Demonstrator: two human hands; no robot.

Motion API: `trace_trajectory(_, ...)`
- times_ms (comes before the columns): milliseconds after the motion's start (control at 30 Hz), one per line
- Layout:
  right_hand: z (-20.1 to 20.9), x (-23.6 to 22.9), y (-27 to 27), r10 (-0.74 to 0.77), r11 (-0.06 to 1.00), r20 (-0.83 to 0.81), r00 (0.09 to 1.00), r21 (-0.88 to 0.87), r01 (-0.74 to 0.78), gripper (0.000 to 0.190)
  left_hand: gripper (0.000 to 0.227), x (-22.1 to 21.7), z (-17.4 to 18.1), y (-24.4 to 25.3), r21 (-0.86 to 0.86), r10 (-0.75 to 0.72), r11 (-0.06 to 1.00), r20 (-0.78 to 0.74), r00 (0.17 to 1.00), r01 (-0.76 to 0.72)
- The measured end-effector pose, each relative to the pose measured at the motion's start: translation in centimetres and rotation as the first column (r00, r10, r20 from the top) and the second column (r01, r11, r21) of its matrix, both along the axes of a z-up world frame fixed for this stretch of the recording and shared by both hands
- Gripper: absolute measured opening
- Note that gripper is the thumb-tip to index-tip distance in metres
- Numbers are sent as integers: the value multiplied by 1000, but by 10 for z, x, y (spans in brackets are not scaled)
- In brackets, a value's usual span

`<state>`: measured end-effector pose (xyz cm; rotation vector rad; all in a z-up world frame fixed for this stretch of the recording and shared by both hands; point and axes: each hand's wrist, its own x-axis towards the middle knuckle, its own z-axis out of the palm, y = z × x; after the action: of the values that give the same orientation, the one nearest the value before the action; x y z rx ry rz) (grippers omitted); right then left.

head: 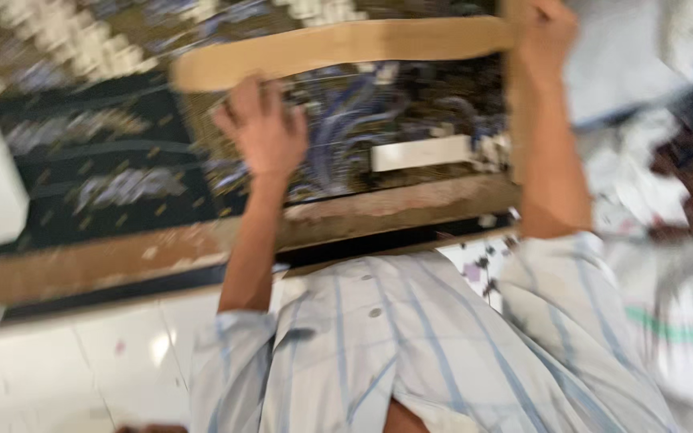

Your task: The person places and adjusts several cardboard pattern pieces on a large piece of patterned fabric laid out on a table. They smooth the patterns and reposition them multiple times to align with the fabric design.

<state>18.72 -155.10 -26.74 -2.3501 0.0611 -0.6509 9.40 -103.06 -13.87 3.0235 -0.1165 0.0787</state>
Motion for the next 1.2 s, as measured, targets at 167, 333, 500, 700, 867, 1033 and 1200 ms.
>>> trace_trajectory(167, 33, -43, 28, -203, 963, 31, 979, 187, 194, 11, 56, -1, -7, 0, 10, -45, 999, 192, 980, 44)
trace_trajectory(333, 64, -104, 81, -82, 995, 2, 997, -50, 82, 19, 55, -2, -12, -9, 26, -44, 999, 164, 985, 40)
trace_trajectory(500, 65, -116, 63, -338, 940, -255, 906, -127, 315, 63, 55, 0, -2, -12, -12, -9, 1000, 108, 994, 10)
trace_trajectory(700, 59, -80, 25, -364, 929, -480, 798, -128, 347, 71, 57, 2, 0, -21, -20, 20, 1000, 93, 995, -18)
trace_trajectory(867, 50, -61, 25, -350, 936, -356, 867, -97, 338, 52, 54, -1, -3, -13, 25, 12, 1000, 104, 994, -15)
trace_trajectory(1033, 43, -64, 91, 101, 995, -66, 993, -16, -102, 24, 65, -2, -1, -13, 45, 62, 997, 124, 990, -68)
trace_trajectory(1200, 43, -61, 129, 110, 962, -142, 984, -233, -141, 30, 72, 5, -9, -22, 122, 194, 975, -38, 980, -188)
